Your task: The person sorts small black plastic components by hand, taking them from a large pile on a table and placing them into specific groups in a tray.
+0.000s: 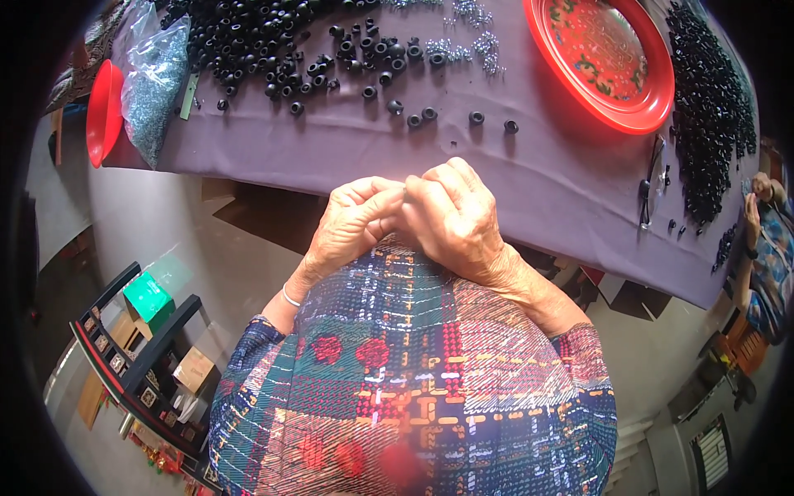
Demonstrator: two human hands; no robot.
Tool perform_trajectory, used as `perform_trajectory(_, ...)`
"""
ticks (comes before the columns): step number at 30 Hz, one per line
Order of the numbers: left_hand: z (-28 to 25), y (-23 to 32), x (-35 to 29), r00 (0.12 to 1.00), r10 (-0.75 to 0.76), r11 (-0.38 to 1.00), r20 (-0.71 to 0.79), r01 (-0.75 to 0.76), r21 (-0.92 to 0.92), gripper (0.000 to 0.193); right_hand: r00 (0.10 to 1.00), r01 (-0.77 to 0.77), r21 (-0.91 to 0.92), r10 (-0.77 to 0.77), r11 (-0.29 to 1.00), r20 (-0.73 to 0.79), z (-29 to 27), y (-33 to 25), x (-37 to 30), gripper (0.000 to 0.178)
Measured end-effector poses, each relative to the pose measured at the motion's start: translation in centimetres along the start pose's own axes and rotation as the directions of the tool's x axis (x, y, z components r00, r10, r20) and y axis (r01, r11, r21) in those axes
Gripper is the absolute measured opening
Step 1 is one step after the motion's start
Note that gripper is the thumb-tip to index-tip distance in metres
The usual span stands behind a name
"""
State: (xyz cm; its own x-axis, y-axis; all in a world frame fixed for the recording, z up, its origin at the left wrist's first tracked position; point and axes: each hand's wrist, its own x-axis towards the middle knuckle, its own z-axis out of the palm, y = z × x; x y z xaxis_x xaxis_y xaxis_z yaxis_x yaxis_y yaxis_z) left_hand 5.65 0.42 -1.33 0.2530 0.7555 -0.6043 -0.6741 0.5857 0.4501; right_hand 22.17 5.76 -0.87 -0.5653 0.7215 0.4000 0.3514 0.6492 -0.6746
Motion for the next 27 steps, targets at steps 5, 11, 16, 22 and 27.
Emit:
perform_trajectory(5,0.2,0.1,-0.3,1.000,-0.025,1.000,-0.019,0.025,0.012,0.014,0.999,0.024,-0.045,-0.023,0.999,0.022,-0.1,-0.5,0.0,0.033)
perform_trajectory(11,0.5,0.3,0.2,1.000,0.001,1.000,-0.005,-0.001,-0.004,0.014,0.994,-0.032,0.023,0.035,0.999,-0.101,0.7,0.1,-0.2,0.032)
perform_trajectory(16,0.9,-0.1,0.4,0.999,0.039,0.998,-0.008,-0.038,0.051,0.014,0.998,0.001,-0.074,-0.005,0.997,-0.058,-0.2,-0.3,0.1,0.030)
perform_trajectory(22,1.3,0.1,0.7,0.999,0.040,0.998,0.020,-0.041,0.055,0.015,0.997,-0.035,0.006,0.035,0.999,-0.064,-0.2,0.2,-0.3,0.028)
perform_trajectory(27,1.0,0.5,1.1,0.995,0.090,0.995,0.031,-0.092,0.047,0.015,0.981,-0.102,0.104,0.118,0.989,-0.154,0.6,0.1,-0.1,0.030)
